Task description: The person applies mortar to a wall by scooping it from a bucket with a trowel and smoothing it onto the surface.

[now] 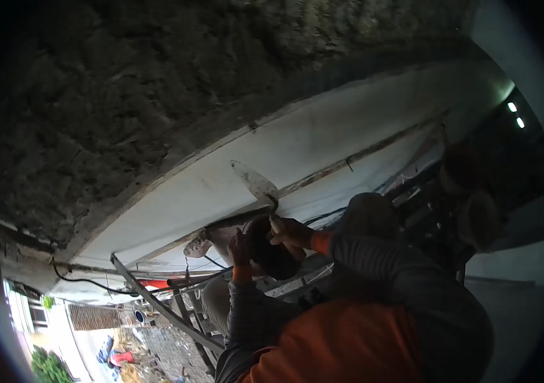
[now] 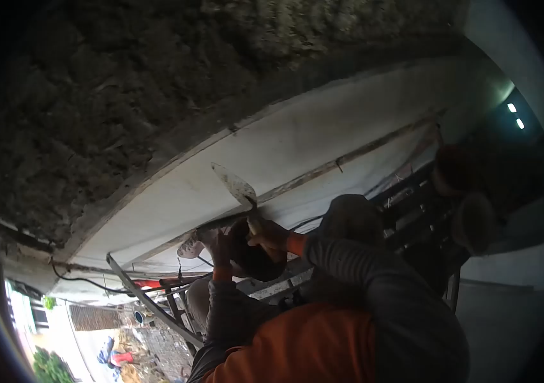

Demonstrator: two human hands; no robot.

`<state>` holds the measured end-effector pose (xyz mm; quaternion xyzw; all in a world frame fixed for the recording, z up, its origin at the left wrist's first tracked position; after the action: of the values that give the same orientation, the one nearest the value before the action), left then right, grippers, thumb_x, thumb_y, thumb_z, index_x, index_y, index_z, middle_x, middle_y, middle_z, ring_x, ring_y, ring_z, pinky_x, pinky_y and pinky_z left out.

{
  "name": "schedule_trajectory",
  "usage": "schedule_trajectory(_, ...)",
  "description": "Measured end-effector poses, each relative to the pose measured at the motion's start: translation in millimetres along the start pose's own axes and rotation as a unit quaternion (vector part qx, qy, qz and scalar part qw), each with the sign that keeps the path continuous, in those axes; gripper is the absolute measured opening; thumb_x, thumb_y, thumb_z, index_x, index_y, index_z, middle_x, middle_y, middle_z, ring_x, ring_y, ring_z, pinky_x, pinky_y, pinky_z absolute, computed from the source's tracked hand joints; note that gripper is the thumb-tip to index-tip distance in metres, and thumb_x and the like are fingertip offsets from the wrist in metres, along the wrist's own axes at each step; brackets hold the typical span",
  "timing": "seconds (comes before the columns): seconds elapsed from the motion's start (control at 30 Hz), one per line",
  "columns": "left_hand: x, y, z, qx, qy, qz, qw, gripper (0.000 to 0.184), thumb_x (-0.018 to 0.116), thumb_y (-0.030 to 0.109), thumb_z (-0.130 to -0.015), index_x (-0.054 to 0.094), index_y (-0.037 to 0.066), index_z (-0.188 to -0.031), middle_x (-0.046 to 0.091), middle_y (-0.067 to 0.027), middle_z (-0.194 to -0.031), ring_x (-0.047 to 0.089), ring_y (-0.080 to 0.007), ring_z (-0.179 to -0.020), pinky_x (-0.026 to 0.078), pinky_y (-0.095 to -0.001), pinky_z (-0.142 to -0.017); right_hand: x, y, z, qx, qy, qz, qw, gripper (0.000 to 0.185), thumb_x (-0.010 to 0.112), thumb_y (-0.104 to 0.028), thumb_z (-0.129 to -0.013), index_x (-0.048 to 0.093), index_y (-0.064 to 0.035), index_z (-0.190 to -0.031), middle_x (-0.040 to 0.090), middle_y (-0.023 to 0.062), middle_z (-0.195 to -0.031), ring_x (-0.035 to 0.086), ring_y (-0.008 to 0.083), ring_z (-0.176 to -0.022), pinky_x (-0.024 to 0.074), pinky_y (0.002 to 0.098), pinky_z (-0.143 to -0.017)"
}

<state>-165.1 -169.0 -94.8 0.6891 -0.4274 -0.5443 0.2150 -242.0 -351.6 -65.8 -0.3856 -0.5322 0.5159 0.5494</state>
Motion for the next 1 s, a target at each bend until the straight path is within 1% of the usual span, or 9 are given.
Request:
schedule_trajectory(0.03, 4.8, 3.9, 4.2, -0.161, -0.016, 0.201, 0.966, 0.032, 0.047, 0.027, -0.091, 0.062, 0.001, -0.080, 0.055, -0.0047, -0.064, 0.050, -0.0120, -0.054, 0.038, -0.0275, -0.049, -0.4, -8.0, 2.1, -0.009, 0.009, -0.029, 0.999, 0.044, 0.067, -0.010, -0.068, 0.051, 0.0005, -0.107, 0.060, 0.0072, -0.090, 0.057, 0.0172, -0.083, 0.0459, 0.0318, -0.078)
schedule_trajectory(0.17, 32.3, 34.5, 6.6, -0.292, -0.074, 0.308, 0.902, 0.032, 0.050, 0.035, -0.090, 0.060, 0.004, -0.083, 0.055, 0.0004, -0.066, 0.050, -0.0070, -0.059, 0.040, -0.0206, -0.050, -3.9, -22.9, 7.1, -0.026, 0.015, 0.014, 0.999, 0.037, 0.070, -0.011, -0.064, 0.055, -0.0020, -0.096, 0.061, 0.0066, -0.085, 0.058, 0.0191, -0.085, 0.0448, 0.0329, -0.080)
schedule_trajectory(0.4, 73.3, 126.9, -19.6, -0.211, -0.134, 0.332, 0.910, 0.041, 0.057, 0.044, -0.085, 0.052, 0.003, -0.089, 0.056, -0.0034, -0.071, 0.054, -0.0094, -0.059, 0.044, -0.0206, -0.050, -38.2, -85.4, 18.0, -0.097, 0.063, 0.003, 0.993, 0.028, 0.069, -0.012, -0.063, 0.055, -0.0024, -0.085, 0.059, 0.0104, -0.081, 0.058, 0.0225, -0.078, 0.0456, 0.0342, -0.073)
schedule_trajectory(0.53, 103.1, 136.6, -39.8, -0.231, -0.203, 0.309, 0.900, 0.039, 0.053, 0.046, -0.086, 0.053, 0.007, -0.090, 0.057, -0.0039, -0.078, 0.055, -0.0125, -0.062, 0.044, -0.0259, -0.052, -104.0, -152.0, 43.6, -0.257, 0.218, 0.207, 0.918, 0.026, 0.067, -0.011, -0.066, 0.052, -0.0025, -0.085, 0.057, 0.0090, -0.076, 0.055, 0.0191, -0.068, 0.0458, 0.0325, -0.061)
schedule_trajectory(0.63, 122.6, 145.3, -51.6, -0.218, -0.243, 0.334, 0.884, 0.041, 0.053, 0.047, -0.085, 0.054, 0.008, -0.096, 0.057, -0.0037, -0.082, 0.057, -0.0124, -0.069, 0.044, -0.0260, -0.054, -174.5, -157.7, 54.5, -0.145, 0.308, 0.015, 0.940, 0.024, 0.065, -0.009, -0.069, 0.049, -0.0021, -0.085, 0.055, 0.0061, -0.070, 0.053, 0.0163, -0.057, 0.0444, 0.0294, -0.050)
schedule_trajectory(0.77, 126.8, 144.8, -63.5, -0.155, -0.277, 0.247, 0.916, 0.051, 0.055, 0.045, -0.085, 0.049, 0.005, -0.117, 0.056, -0.0066, -0.095, 0.057, -0.0144, -0.074, 0.046, -0.0269, -0.057, -245.0, -178.3, 86.5, -0.208, 0.382, -0.148, 0.888, 0.021, 0.063, -0.006, -0.071, 0.050, -0.0024, -0.088, 0.053, 0.0052, -0.070, 0.055, 0.0153, -0.061, 0.0468, 0.0288, -0.054)
schedule_trajectory(0.87, 108.0, 129.1, -79.5, -0.128, -0.284, 0.193, 0.931, 0.060, 0.057, 0.042, -0.085, 0.042, 0.000, -0.124, 0.054, -0.0098, -0.105, 0.059, -0.0180, -0.081, 0.049, -0.0289, -0.059, -298.6, -182.9, 123.8, -0.318, 0.448, 0.168, 0.818, 0.021, 0.063, -0.013, -0.074, 0.053, -0.0061, -0.090, 0.054, 0.0045, -0.072, 0.057, 0.0152, -0.064, 0.0474, 0.0286, -0.057)
schedule_trajectory(0.93, 80.1, 112.8, -95.0, -0.130, -0.257, 0.178, 0.941, 0.062, 0.057, 0.040, -0.085, 0.039, -0.004, -0.126, 0.054, -0.0108, -0.106, 0.060, -0.0202, -0.085, 0.050, -0.0300, -0.060, -319.6, -167.7, 149.0, -0.225, 0.425, -0.116, 0.869, 0.019, 0.062, -0.020, -0.076, 0.054, -0.0076, -0.088, 0.055, 0.0049, -0.074, 0.057, 0.0161, -0.065, 0.0479, 0.0288, -0.058)
schedule_trajectory(1.0, 45.4, 92.1, -110.1, -0.148, -0.225, 0.170, 0.948, 0.059, 0.058, 0.038, -0.084, 0.041, -0.002, -0.125, 0.056, -0.0118, -0.103, 0.061, -0.0192, -0.083, 0.050, -0.0289, -0.059, -361.8, -161.0, 176.9, -0.151, 0.448, 0.179, 0.863, 0.015, 0.059, -0.020, -0.077, 0.056, -0.0075, -0.086, 0.056, 0.0065, -0.076, 0.058, 0.0184, -0.067, 0.0481, 0.0303, -0.061)
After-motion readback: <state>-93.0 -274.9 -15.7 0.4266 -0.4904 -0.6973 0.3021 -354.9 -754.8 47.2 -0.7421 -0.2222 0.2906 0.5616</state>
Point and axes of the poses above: each hand's wrist, its own z-axis away from the middle knuckle, its own x-axis out of the palm, y = z × x, the point moved 10 cm from there along -z, towards the middle knuckle
